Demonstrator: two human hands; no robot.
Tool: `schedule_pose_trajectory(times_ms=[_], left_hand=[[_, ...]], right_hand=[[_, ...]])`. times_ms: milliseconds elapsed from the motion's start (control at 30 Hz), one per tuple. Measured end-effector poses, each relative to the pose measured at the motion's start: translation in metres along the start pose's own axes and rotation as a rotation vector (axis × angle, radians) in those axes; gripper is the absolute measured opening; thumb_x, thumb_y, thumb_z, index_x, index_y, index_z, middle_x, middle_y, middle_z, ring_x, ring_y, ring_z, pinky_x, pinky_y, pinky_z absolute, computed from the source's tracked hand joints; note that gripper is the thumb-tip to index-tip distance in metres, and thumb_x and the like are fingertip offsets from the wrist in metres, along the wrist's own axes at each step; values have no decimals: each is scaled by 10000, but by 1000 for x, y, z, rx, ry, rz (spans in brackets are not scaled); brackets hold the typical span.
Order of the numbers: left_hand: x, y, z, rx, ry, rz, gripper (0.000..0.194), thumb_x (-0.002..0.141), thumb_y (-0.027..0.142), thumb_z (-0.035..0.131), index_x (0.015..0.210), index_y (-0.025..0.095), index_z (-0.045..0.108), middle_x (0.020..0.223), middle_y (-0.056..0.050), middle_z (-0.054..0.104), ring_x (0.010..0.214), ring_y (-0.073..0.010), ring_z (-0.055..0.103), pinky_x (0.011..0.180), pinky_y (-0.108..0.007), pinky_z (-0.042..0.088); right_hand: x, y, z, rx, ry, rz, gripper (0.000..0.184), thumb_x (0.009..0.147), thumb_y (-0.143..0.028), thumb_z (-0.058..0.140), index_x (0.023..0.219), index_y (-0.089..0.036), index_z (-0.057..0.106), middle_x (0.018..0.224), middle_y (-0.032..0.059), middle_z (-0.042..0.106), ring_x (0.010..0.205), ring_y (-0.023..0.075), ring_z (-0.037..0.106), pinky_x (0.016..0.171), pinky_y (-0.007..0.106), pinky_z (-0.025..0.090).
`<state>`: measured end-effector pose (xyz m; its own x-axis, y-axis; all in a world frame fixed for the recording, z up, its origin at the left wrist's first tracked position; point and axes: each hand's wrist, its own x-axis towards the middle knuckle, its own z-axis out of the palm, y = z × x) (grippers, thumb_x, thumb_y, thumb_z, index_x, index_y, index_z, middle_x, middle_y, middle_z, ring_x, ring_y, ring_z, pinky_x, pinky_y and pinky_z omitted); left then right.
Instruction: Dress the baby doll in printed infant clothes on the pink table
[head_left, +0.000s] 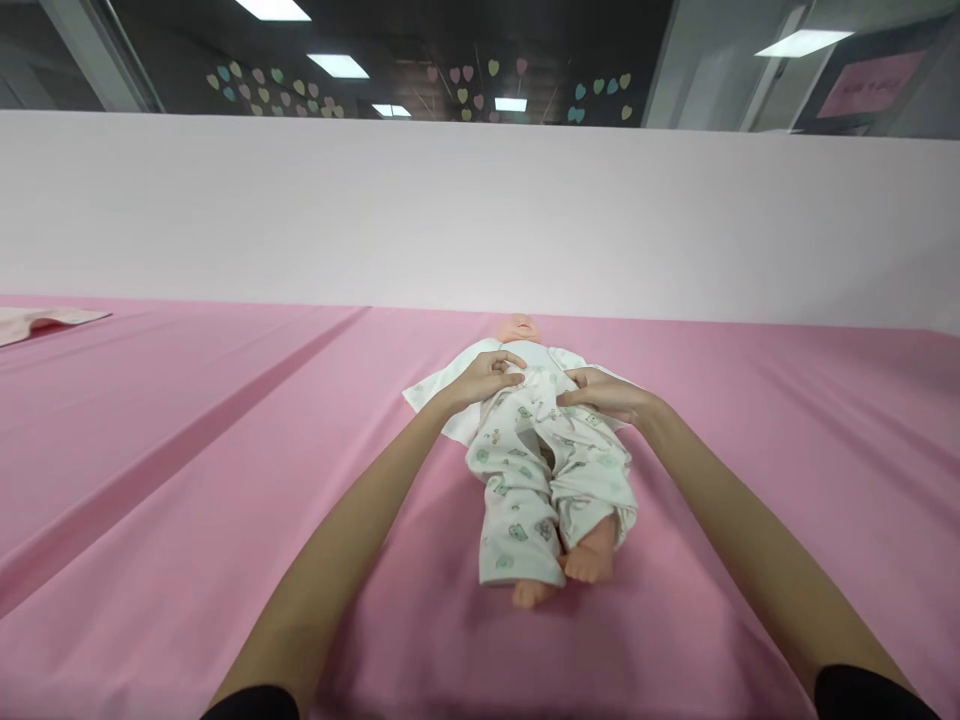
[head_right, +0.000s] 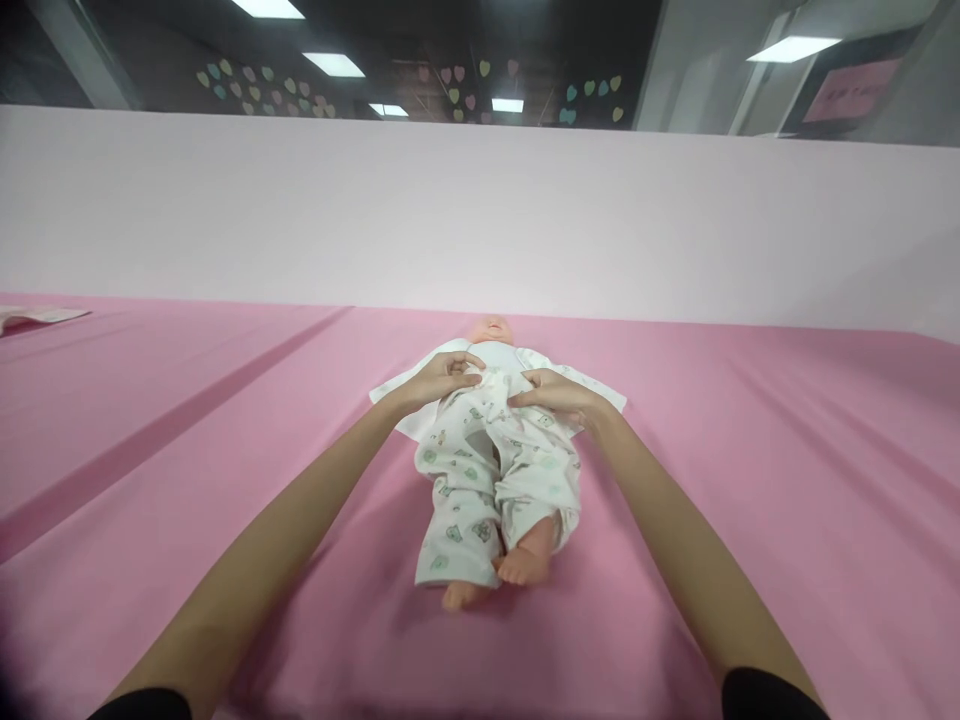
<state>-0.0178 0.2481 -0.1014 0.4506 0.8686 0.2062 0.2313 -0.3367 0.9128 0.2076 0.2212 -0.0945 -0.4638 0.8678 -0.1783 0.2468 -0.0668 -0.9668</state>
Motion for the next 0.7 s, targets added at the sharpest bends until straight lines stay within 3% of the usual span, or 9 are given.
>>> schedule_pose_trajectory(times_ms=[167, 267, 367, 433, 500, 633, 700], left_hand=[[24, -20, 1, -56, 95, -10, 404, 651, 379, 708, 978, 180, 579, 605, 64, 428, 588, -77, 441, 569, -194, 335], [28, -27, -6, -33, 59, -27, 442, 623, 412, 732, 969, 182, 580, 607, 59, 460, 580, -82, 451, 557, -199, 334], [24, -28, -18, 58, -88, -79, 348, 619, 448, 729, 742, 163, 573, 547, 63, 392, 495, -62, 345, 477, -202, 234], [21, -29, -26, 79, -181, -114, 398, 631, 466, 714, 573, 155, 472, 523, 64, 319, 470, -51, 271, 459, -215, 174], [18, -33, -32, 35, -218, -148, 462, 647, 481, 696, 522, 160, 388, 528, 58, 308, 474, -51, 270, 462, -221, 177], [17, -47, -34, -91, -127, -169, 425, 681, 479, 672, 588, 167, 399, 586, 45, 362, 519, -65, 326, 494, -219, 234], [16, -54, -27, -78, -9, -170, 411, 715, 500, 630, 620, 173, 400, 597, 47, 352, 527, -70, 319, 501, -221, 237]], right_hand=[[36, 7, -16, 338, -22, -8, 218, 677, -294, 727, 790, -138, 624, 741, 46, 666, 656, 154, 616, 608, 260, 514], [48, 11, -25, 394, 7, 42, 242, 702, -348, 709, 805, -146, 624, 765, 60, 664, 683, 173, 616, 634, 290, 524], [53, 15, -32, 254, 75, 53, 287, 642, -374, 758, 678, -162, 567, 630, 4, 593, 557, 123, 541, 515, 241, 463], [54, 19, -35, 76, 158, 7, 395, 575, -381, 800, 555, -168, 468, 496, -54, 456, 438, 64, 391, 401, 193, 322], [56, 25, -37, -45, 261, -38, 487, 536, -411, 811, 498, -171, 389, 450, -79, 347, 415, 43, 288, 378, 189, 218], [61, 39, -37, 27, 468, -85, 516, 532, -484, 787, 490, -175, 376, 459, -75, 341, 443, 53, 318, 408, 196, 247], [61, 45, -35, 105, 464, -88, 498, 515, -461, 804, 508, -173, 397, 470, -76, 368, 448, 52, 337, 412, 190, 271]])
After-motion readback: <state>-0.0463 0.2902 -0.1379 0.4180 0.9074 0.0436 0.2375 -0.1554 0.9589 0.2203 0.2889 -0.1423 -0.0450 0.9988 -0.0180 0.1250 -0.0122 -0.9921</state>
